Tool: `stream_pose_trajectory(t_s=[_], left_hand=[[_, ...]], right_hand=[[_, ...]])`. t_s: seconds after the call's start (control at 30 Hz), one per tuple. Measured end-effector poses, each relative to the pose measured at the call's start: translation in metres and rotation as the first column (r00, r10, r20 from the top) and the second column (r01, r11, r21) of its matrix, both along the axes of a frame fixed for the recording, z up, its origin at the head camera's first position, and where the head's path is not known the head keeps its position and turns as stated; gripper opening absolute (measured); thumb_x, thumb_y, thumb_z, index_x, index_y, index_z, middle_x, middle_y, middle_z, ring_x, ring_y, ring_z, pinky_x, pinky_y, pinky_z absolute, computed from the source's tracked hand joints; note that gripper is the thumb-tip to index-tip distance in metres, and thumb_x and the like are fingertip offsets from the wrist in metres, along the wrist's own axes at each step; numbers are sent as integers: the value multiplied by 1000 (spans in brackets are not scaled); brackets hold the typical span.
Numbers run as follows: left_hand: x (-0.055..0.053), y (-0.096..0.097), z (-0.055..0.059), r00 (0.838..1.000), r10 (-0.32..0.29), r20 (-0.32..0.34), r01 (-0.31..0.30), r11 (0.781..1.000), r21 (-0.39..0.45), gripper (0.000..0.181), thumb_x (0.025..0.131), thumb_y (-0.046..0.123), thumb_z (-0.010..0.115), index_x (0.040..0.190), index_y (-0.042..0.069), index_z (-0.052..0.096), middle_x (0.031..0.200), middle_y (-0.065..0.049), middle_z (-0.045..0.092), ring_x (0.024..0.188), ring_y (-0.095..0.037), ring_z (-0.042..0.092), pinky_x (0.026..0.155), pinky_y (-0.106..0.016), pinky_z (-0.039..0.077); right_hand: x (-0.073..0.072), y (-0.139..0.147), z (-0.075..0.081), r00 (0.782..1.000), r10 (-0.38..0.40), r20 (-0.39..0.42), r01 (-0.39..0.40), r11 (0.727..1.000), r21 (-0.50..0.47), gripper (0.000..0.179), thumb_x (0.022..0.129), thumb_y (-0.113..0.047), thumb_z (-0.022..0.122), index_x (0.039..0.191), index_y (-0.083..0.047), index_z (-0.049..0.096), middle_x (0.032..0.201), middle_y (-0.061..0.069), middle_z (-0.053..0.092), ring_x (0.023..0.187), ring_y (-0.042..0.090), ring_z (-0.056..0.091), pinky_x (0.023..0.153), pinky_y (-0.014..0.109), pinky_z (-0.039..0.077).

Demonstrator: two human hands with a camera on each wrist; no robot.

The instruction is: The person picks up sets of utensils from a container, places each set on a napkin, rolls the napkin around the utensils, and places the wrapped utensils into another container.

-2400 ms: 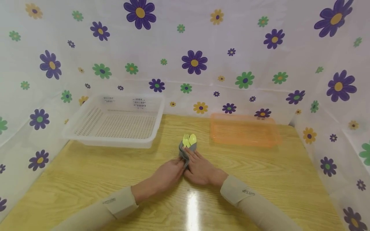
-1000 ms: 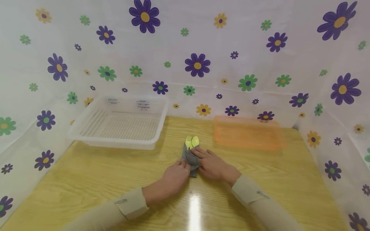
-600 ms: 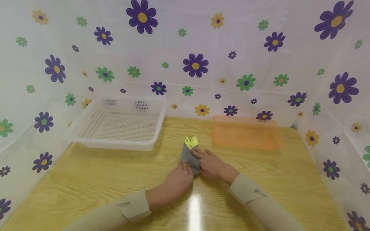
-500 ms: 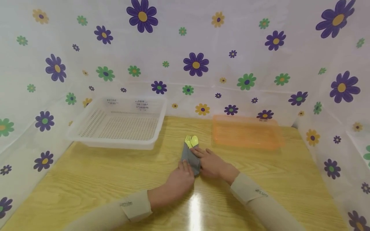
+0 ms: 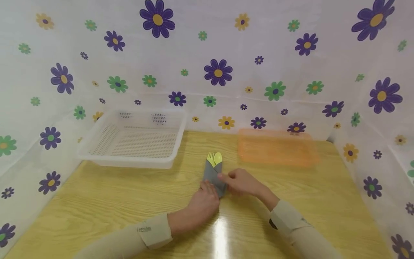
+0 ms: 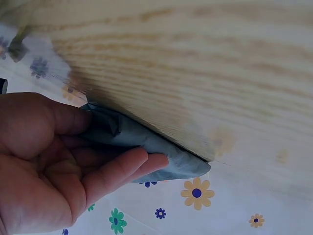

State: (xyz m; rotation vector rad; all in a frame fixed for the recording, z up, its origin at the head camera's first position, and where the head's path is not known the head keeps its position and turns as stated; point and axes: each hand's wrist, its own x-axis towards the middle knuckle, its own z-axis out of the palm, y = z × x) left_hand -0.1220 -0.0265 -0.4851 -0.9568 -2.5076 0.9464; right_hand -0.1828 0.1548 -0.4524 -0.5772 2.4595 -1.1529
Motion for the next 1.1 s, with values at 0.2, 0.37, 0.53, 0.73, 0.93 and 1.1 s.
stream_pose_trajectory(t_s=[0.2, 0.37, 0.53, 0.73, 0.93, 1.1], left_hand=[[-1, -3, 1, 1000, -19, -21, 19, 1000, 9, 33, 102, 22, 51, 113, 1, 74, 107, -18, 73, 98, -26, 71, 81, -36, 56], [-2, -5, 0, 999, -30, -29, 31, 998, 61, 31, 100, 19, 52, 112, 0, 74, 106, -18, 73, 96, -26, 71, 78, -33, 57], [-5, -14, 3, 994, 2, 114, -23, 983, 181, 30, 100, 18, 55, 116, -1, 71, 113, -17, 71, 103, -27, 69, 69, -28, 59], [-12, -26, 16, 959, -6, 282, -96, 933, 347, 13, 95, 12, 62, 102, 8, 72, 96, -3, 68, 90, -13, 64, 68, -24, 56], [-14, -31, 18, 960, -39, 277, -69, 926, 370, 9, 94, 10, 64, 98, 11, 72, 88, -2, 63, 78, -12, 58, 62, -21, 53], [-20, -33, 15, 954, -51, 296, -79, 907, 413, 4, 95, 15, 65, 97, 12, 67, 87, -2, 57, 75, -14, 51, 56, -20, 49]], right_hand=[[7, 0, -5, 998, 46, -51, -45, 999, 25, 35, 96, -13, 58, 61, -6, 55, 52, -7, 46, 46, 6, 40, 45, 21, 33], [7, -1, -9, 1000, -11, 17, 10, 999, 48, 33, 92, -11, 57, 60, -3, 59, 50, -4, 51, 43, 8, 45, 42, 22, 37], [3, -7, -12, 994, -46, 95, 36, 995, 98, 33, 90, -10, 56, 58, -4, 60, 48, -1, 53, 41, 10, 51, 40, 24, 43], [0, -14, -12, 998, -16, 65, 6, 990, 140, 32, 86, -6, 53, 53, -5, 57, 44, -2, 51, 37, 8, 48, 38, 25, 43], [-1, -28, -16, 996, -12, -83, 34, 961, 274, 37, 84, -12, 57, 50, -17, 45, 43, -9, 42, 38, 5, 39, 38, 20, 31], [-2, -37, -14, 983, -12, -181, 94, 887, 452, 39, 82, -21, 62, 49, -20, 40, 45, -9, 37, 44, 7, 33, 40, 24, 23]])
